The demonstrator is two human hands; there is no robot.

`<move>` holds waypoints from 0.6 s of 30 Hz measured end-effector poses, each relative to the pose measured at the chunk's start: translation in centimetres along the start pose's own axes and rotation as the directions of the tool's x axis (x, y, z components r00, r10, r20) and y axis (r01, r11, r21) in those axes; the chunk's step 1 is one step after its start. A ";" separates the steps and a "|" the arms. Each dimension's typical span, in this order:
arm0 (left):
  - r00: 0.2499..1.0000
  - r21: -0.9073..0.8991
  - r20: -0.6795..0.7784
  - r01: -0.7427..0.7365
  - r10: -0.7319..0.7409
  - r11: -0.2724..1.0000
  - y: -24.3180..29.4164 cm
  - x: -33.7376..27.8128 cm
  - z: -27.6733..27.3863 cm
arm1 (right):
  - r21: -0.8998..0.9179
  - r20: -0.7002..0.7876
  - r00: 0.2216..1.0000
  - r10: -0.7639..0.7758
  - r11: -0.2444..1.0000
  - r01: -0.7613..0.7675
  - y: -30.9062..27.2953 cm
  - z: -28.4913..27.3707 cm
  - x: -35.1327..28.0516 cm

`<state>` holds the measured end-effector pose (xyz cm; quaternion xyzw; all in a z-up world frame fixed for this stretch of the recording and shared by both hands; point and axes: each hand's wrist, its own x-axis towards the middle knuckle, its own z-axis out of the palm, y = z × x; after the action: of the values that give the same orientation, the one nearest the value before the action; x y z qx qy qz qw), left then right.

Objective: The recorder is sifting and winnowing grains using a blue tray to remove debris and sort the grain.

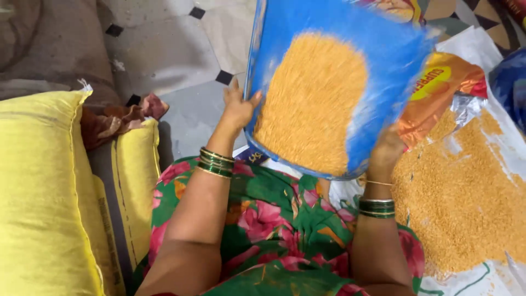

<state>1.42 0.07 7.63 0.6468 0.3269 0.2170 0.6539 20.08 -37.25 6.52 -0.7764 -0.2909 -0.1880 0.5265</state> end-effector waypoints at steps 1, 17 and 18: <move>0.996 -0.059 0.044 -0.073 0.075 0.996 3.1 -0.9 0.0 | 0.038 -0.101 0.993 0.064 0.997 -0.060 -2.3 -0.7 1.6; 0.995 0.195 0.002 -0.098 0.100 0.976 -4.2 2.1 -1.0 | 0.131 -0.034 0.995 -0.089 0.987 0.093 7.3 1.7 -3.1; 0.994 0.193 0.003 -0.108 0.110 0.975 -0.7 1.2 -1.0 | 0.132 -0.042 0.995 -0.096 0.986 0.101 2.7 1.1 -1.4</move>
<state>1.45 1.59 6.82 0.7233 0.3128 0.2222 0.5741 20.73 -37.34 3.32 -0.7207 -0.3315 -0.2075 0.5724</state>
